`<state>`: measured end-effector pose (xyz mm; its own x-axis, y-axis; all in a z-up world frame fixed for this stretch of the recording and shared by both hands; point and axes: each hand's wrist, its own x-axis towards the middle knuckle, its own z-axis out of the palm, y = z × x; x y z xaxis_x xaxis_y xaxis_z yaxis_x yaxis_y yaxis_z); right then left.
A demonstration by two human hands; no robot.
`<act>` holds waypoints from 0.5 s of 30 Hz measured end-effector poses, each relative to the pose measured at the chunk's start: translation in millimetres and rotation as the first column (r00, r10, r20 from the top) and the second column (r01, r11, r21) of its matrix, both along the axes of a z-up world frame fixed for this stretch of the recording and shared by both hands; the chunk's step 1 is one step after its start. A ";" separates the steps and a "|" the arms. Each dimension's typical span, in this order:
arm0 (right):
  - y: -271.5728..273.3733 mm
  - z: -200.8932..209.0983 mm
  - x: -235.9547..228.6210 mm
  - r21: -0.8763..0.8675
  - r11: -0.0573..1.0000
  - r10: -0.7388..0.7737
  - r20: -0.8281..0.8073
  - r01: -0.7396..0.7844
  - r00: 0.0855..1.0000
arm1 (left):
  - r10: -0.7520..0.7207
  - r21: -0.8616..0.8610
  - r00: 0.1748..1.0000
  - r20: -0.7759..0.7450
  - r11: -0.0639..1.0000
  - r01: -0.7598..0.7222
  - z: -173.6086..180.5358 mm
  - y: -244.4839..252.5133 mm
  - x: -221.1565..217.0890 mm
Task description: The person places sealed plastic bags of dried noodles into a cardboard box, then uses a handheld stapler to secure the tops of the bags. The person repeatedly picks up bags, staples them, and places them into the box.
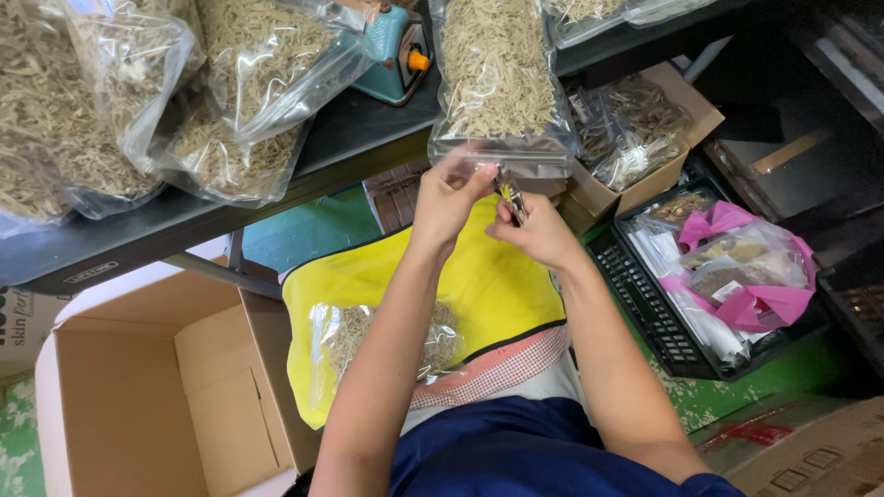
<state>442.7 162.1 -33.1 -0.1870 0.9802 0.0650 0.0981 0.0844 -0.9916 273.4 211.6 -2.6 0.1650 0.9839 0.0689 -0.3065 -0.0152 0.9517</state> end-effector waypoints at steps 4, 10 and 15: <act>-12.7 -5.3 18.6 -0.018 0.991 0.125 -0.194 -0.131 0.973 | 0.017 -0.021 0.963 0.270 1.000 -0.011 -4.4 -2.5 -14.6; -32.3 -1.1 45.1 0.107 0.966 -0.114 -0.640 0.235 0.760 | -0.058 -0.163 0.996 -0.066 0.985 0.047 -44.7 -33.6 -145.8; -23.3 8.3 30.5 0.105 0.994 0.045 -0.277 -0.016 0.960 | -0.262 -0.303 0.617 -0.742 0.952 0.041 -113.1 -94.7 -257.4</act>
<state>473.2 138.8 -24.8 -0.1771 0.9600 0.2170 -0.1854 0.1840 -0.9653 16.0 116.9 -115.7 0.1964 0.9043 -0.3790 0.5584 0.2146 0.8013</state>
